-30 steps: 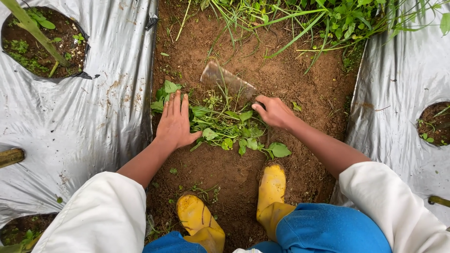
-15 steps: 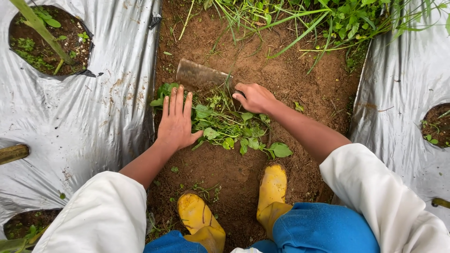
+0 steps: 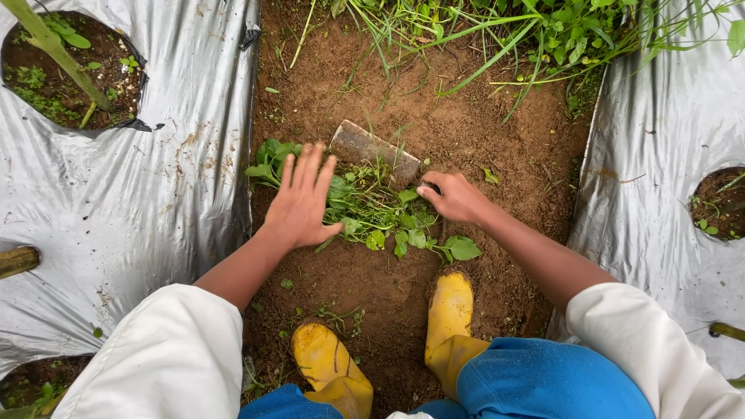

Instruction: The person uses a hand hoe to cut and remove weeds from the soil between rows of plants covered with plastic mulch. They gather the cut weeds and dry grass by hand, clearing the area around the crop plants.

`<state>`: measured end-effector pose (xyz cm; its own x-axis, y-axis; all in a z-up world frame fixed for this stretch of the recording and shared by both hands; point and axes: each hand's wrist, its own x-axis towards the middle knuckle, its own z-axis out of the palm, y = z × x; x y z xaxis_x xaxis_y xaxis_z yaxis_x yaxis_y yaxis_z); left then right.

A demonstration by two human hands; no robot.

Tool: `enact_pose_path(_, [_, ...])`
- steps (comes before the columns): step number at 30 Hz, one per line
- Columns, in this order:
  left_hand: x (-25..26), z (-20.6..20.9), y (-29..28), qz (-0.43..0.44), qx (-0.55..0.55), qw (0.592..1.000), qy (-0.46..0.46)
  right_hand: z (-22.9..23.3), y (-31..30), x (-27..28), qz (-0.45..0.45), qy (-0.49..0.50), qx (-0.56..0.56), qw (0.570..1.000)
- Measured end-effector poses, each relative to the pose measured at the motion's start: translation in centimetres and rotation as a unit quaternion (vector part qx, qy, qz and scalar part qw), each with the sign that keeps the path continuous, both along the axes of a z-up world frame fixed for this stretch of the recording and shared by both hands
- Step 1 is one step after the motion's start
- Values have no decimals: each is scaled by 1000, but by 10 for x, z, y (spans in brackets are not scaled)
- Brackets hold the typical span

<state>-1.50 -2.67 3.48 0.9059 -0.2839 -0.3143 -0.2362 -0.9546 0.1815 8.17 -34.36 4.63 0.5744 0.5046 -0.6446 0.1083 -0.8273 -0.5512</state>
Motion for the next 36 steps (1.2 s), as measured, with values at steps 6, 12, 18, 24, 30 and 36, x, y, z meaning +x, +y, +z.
enact_pose_path(6, [13, 46, -38, -290, 6, 957, 23, 13, 10, -17, -94, -7, 50, 994])
enact_pose_path(12, [9, 45, -58, -315, 29, 948, 25, 50, 26, -45, -75, 9, 66, 995])
enact_pose_path(18, [2, 42, -42, -268, 76, 959, 44, 65, 27, -47, -49, 22, 55, 997])
enact_pose_path(24, [2, 41, -53, -251, 57, 965, 53, 63, 31, -48, -56, 20, 74, 996])
enact_pose_path(30, [6, 44, -51, -243, 82, 963, 83, 42, 20, -50, -59, 20, 68, 996])
enact_pose_path(36, [14, 45, -34, -236, 129, 961, 65, 36, 20, -49, -63, 29, 66, 995])
